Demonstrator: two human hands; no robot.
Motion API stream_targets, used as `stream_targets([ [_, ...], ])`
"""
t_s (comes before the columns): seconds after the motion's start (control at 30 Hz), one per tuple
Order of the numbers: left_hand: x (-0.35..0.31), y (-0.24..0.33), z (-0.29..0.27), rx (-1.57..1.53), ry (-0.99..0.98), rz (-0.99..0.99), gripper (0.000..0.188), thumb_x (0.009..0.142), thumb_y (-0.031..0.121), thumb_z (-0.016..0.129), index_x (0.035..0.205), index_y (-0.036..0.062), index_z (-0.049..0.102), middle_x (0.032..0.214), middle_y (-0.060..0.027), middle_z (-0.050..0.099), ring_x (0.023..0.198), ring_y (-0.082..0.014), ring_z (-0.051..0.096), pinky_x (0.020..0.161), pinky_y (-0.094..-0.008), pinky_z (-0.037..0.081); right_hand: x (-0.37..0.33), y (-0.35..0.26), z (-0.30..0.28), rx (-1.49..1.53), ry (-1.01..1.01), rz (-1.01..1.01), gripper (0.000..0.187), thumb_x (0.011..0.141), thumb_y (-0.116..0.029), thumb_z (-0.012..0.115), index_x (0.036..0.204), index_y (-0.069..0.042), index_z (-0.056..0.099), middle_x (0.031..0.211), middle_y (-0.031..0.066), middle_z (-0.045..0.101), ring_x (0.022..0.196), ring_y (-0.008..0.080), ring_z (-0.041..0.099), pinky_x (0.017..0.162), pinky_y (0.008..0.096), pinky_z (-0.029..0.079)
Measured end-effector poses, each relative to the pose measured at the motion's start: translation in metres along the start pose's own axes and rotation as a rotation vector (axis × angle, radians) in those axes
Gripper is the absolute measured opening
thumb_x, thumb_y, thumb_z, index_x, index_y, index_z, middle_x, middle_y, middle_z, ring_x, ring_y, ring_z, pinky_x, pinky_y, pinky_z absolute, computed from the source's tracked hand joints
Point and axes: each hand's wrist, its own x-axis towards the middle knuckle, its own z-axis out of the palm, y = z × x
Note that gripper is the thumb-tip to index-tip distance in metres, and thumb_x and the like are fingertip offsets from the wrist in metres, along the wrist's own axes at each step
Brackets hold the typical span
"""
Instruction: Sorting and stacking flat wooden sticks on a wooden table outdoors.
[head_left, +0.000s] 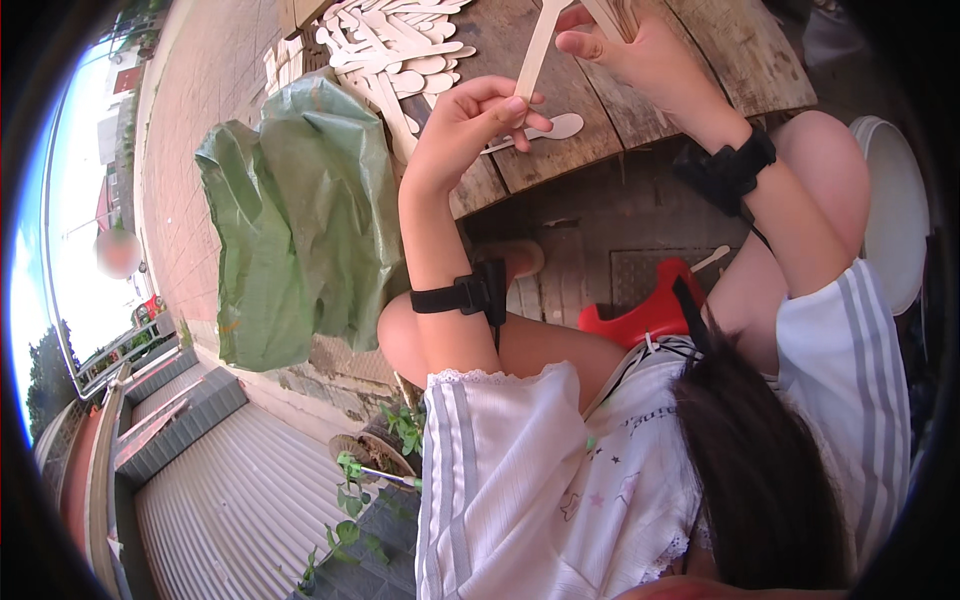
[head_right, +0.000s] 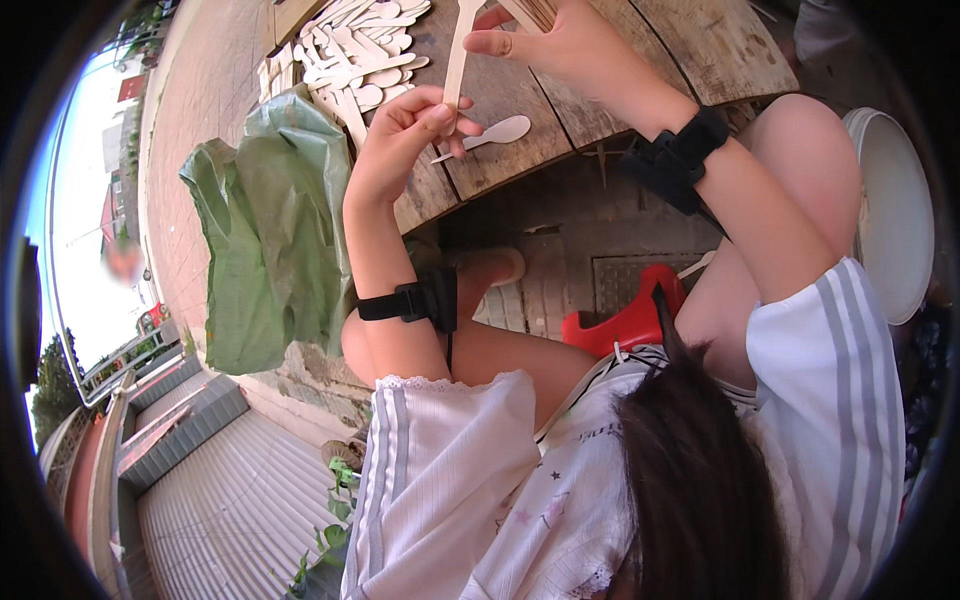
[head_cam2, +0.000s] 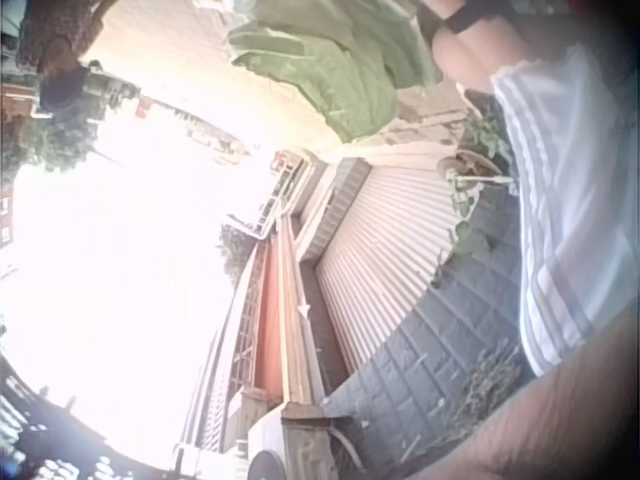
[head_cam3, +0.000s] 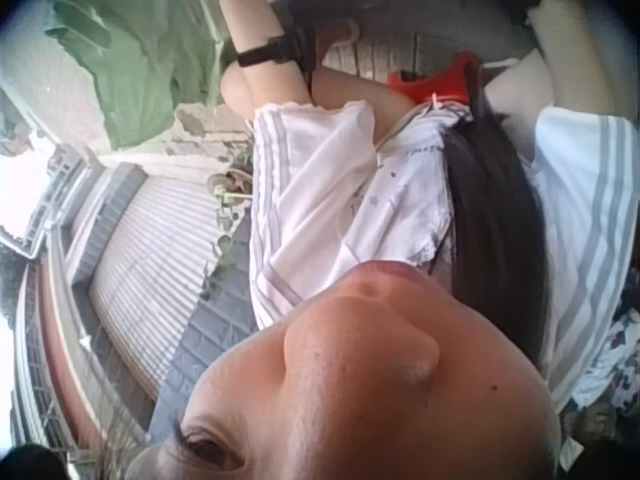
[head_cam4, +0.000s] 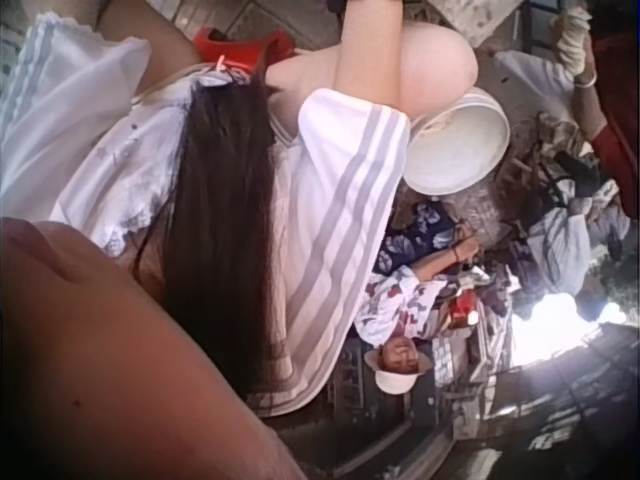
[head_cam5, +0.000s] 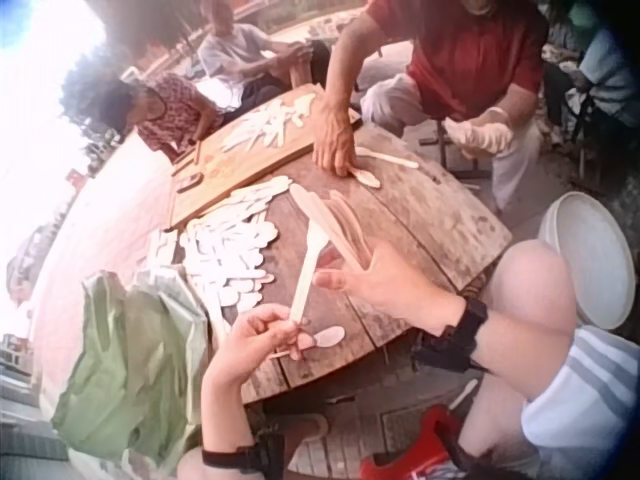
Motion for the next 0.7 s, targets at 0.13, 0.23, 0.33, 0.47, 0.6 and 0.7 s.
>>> stream_targets([
  [0.13,0.006,-0.001,0.018,0.006,-0.069,-0.047,0.017,0.087,0.009,0.065,0.096,-0.0050,0.066,0.087,-0.0136,0.071,0.065,-0.0117,0.063,0.063,-0.0228,0.052,-0.008,0.003,0.007,0.090,-0.021,0.134,0.036,0.086,-0.030,0.071,0.111,-0.005,0.063,0.095,-0.0005,0.064,0.075,0.0047,0.050,0.065,0.0244,0.042],
  [0.23,0.007,0.002,0.026,0.040,-0.178,-0.076,0.017,0.085,0.008,0.068,0.094,-0.0057,0.067,0.087,-0.0139,0.071,0.067,-0.0122,0.065,0.063,-0.0231,0.053,-0.014,0.000,0.011,0.185,-0.098,0.138,0.032,0.088,-0.033,0.068,0.104,-0.005,0.064,0.099,-0.0004,0.067,0.064,0.0001,0.044,0.055,0.0200,0.037],
  [0.33,0.007,0.007,0.036,0.043,-0.195,-0.121,0.018,0.083,0.006,0.070,0.095,-0.0063,0.066,0.088,-0.0150,0.071,0.071,-0.0135,0.066,0.065,-0.0242,0.054,-0.016,0.000,0.012,0.303,-0.197,0.170,0.035,0.088,-0.035,0.067,0.105,-0.005,0.063,0.102,0.0005,0.066,0.061,0.0001,0.042,0.053,0.0178,0.035],
  [0.47,0.003,0.008,0.039,0.055,-0.187,-0.088,0.019,0.081,0.005,0.069,0.096,-0.0058,0.067,0.085,-0.0137,0.070,0.069,-0.0141,0.065,0.067,-0.0265,0.054,-0.017,0.002,0.015,0.402,-0.272,0.268,0.036,0.088,-0.037,0.067,0.106,-0.006,0.063,0.104,0.0005,0.065,0.059,0.0007,0.039,0.052,0.0170,0.035],
  [0.6,0.001,0.005,0.041,0.035,-0.171,-0.090,0.014,0.080,0.006,0.070,0.089,-0.0037,0.066,0.084,-0.0130,0.070,0.071,-0.0145,0.066,0.068,-0.0271,0.054,-0.019,0.001,0.014,0.387,-0.286,0.207,0.039,0.089,-0.040,0.065,0.106,-0.005,0.062,0.090,-0.0027,0.063,0.058,0.0007,0.038,0.052,0.0172,0.034],
  [0.7,0.001,0.005,0.043,-0.016,-0.152,-0.086,0.017,0.077,0.008,0.076,0.075,-0.0003,0.062,0.076,-0.0105,0.069,0.066,-0.0114,0.065,0.059,-0.0220,0.051,-0.022,-0.002,0.012,0.388,-0.348,0.170,0.043,0.090,-0.045,0.062,0.106,-0.005,0.062,0.076,-0.0055,0.055,0.057,0.0006,0.037,0.051,0.0173,0.031],
])
